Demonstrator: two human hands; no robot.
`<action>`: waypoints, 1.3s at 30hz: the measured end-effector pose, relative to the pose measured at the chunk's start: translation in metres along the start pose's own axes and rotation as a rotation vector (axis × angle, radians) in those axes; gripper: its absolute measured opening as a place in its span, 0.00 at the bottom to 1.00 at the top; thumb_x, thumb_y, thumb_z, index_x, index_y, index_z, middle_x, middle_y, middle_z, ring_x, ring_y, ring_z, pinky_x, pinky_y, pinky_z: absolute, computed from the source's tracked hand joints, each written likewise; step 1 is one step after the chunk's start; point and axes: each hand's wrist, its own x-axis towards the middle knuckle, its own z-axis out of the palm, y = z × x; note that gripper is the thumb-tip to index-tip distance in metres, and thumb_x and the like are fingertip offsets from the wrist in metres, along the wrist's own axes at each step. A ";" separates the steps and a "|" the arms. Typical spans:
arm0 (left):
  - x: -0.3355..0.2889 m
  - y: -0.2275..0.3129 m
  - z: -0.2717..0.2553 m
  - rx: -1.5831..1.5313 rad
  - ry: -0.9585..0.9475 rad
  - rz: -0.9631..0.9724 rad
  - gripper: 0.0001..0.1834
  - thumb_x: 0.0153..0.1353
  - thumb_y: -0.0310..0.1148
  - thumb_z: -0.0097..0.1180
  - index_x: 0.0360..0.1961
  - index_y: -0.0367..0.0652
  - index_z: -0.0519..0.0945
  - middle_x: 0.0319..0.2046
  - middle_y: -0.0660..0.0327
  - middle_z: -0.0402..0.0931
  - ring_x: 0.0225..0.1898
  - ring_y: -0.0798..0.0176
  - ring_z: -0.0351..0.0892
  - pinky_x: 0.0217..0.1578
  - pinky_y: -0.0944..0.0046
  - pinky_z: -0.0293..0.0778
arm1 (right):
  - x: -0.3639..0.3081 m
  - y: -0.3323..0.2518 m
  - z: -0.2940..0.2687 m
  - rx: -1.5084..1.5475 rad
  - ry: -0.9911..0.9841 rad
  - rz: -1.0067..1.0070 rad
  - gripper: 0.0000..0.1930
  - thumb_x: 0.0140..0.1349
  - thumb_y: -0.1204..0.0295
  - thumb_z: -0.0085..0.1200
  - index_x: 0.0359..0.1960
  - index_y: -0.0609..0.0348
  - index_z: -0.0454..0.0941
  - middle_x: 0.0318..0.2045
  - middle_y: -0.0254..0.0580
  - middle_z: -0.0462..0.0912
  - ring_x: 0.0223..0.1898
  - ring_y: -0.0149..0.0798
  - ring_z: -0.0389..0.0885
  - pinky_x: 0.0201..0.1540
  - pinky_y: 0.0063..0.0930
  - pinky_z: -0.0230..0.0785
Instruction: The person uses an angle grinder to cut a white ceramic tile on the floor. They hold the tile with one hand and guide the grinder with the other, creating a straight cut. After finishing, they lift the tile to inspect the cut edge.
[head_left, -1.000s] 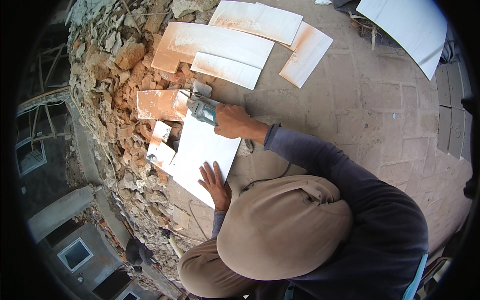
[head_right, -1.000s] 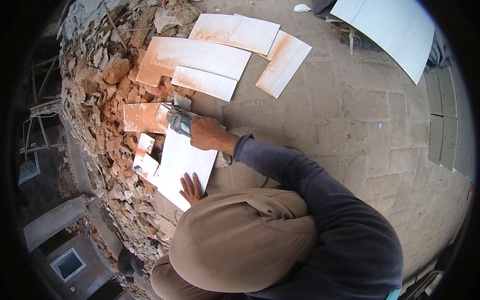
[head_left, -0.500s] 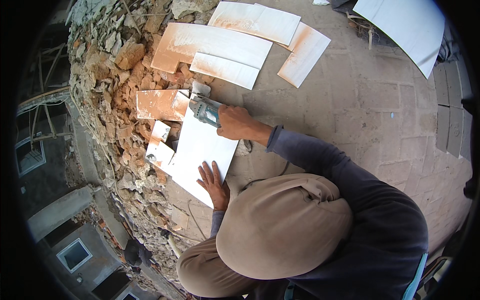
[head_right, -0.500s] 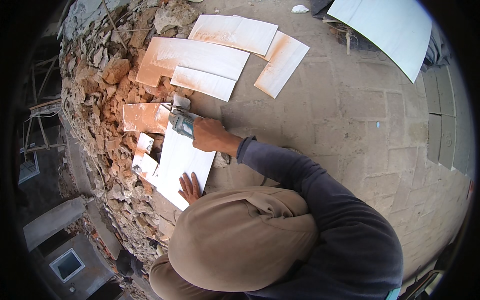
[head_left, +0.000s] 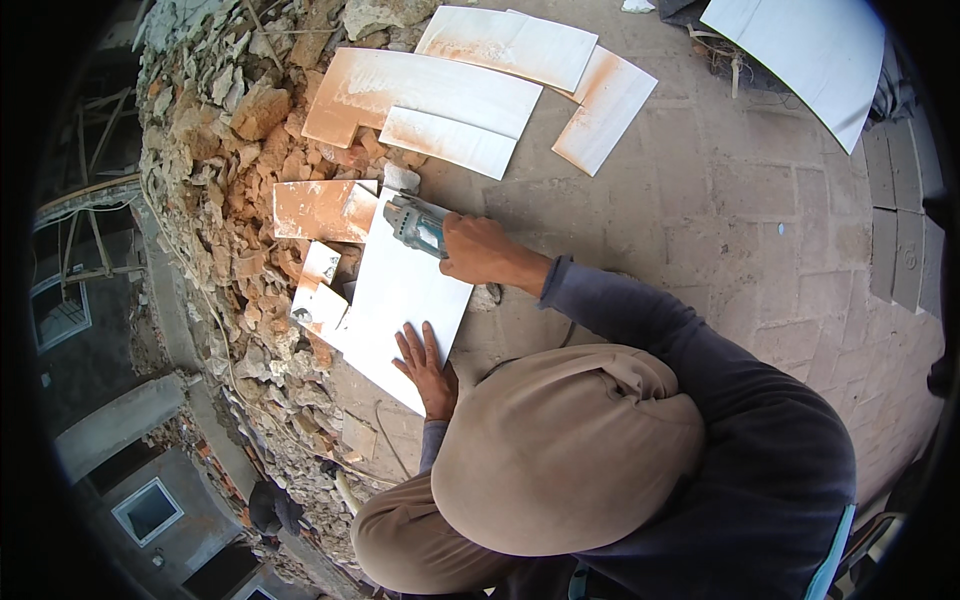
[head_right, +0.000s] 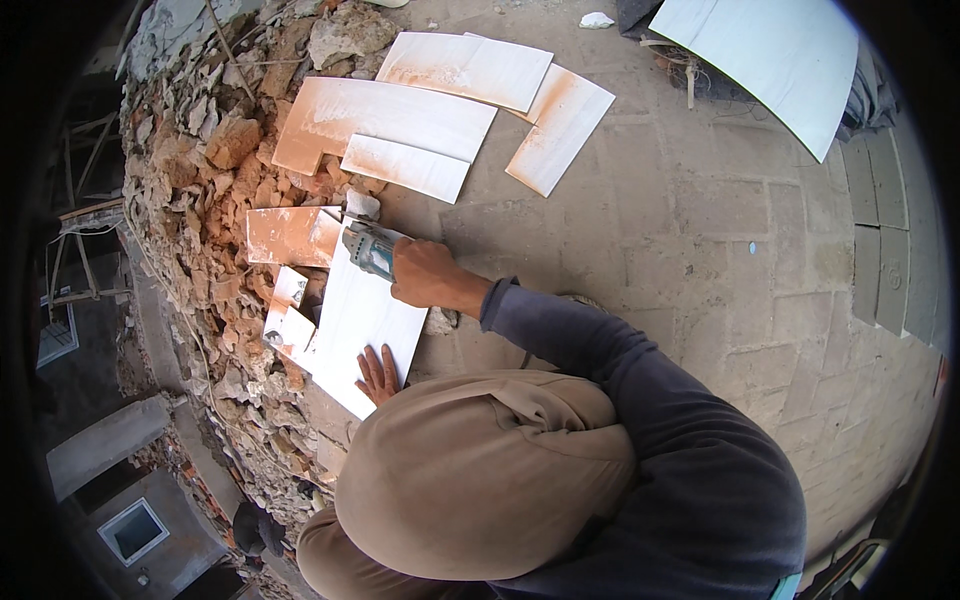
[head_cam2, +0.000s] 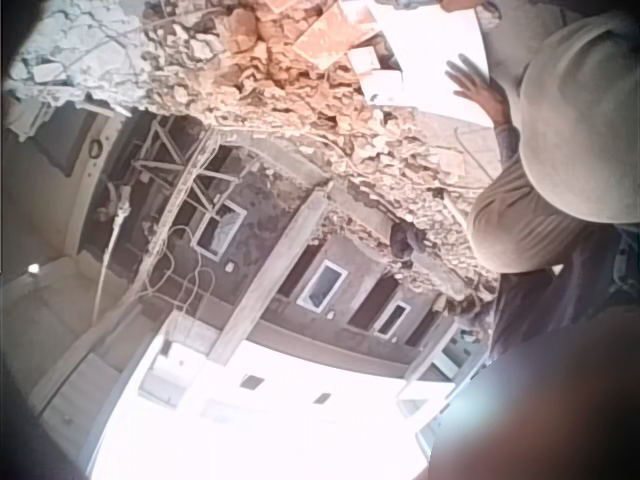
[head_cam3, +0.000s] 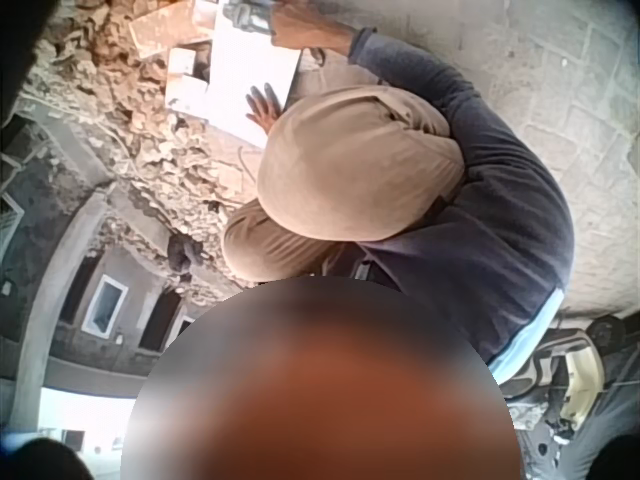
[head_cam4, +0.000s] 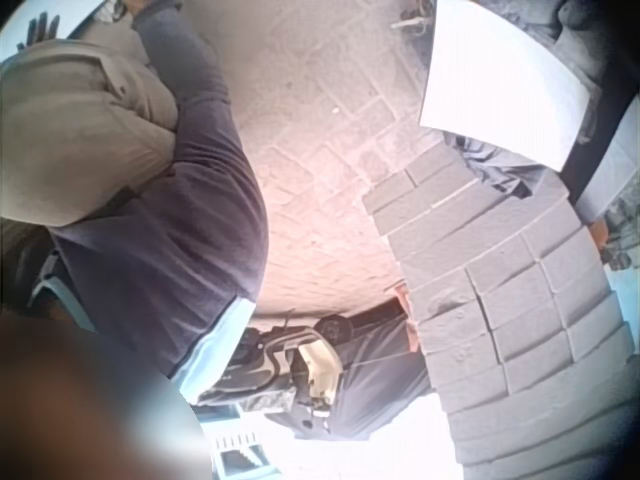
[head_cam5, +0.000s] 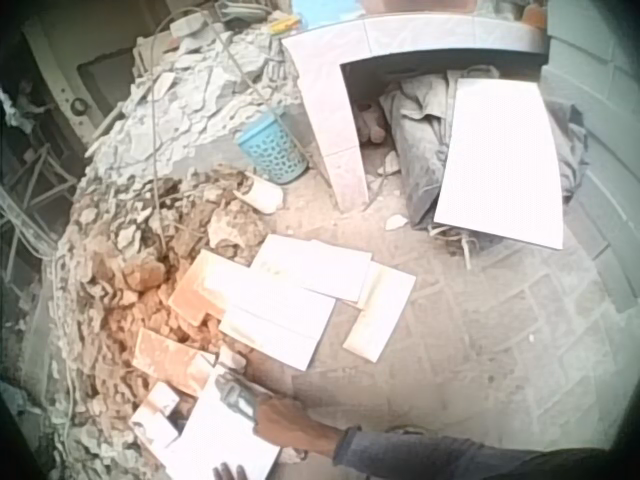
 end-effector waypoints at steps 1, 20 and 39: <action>0.000 0.000 0.000 -0.002 0.005 0.004 0.52 0.55 0.16 0.55 0.83 0.53 0.56 0.85 0.51 0.40 0.85 0.39 0.33 0.74 0.18 0.29 | 0.001 -0.001 0.000 0.004 -0.001 0.000 0.27 0.55 0.65 0.67 0.45 0.82 0.74 0.37 0.73 0.86 0.40 0.67 0.89 0.45 0.51 0.84; 0.001 -0.002 0.001 0.028 -0.016 -0.015 0.52 0.55 0.16 0.53 0.83 0.54 0.57 0.85 0.50 0.40 0.85 0.39 0.32 0.73 0.18 0.29 | -0.006 0.002 -0.004 0.002 -0.003 -0.006 0.27 0.54 0.65 0.67 0.45 0.82 0.75 0.35 0.73 0.86 0.39 0.68 0.89 0.44 0.53 0.84; 0.001 -0.001 0.001 0.025 -0.007 -0.007 0.52 0.55 0.16 0.55 0.83 0.55 0.57 0.85 0.50 0.40 0.85 0.39 0.33 0.74 0.18 0.29 | -0.020 0.005 -0.009 -0.017 -0.011 -0.002 0.25 0.53 0.67 0.64 0.43 0.82 0.74 0.33 0.73 0.86 0.37 0.68 0.89 0.42 0.52 0.83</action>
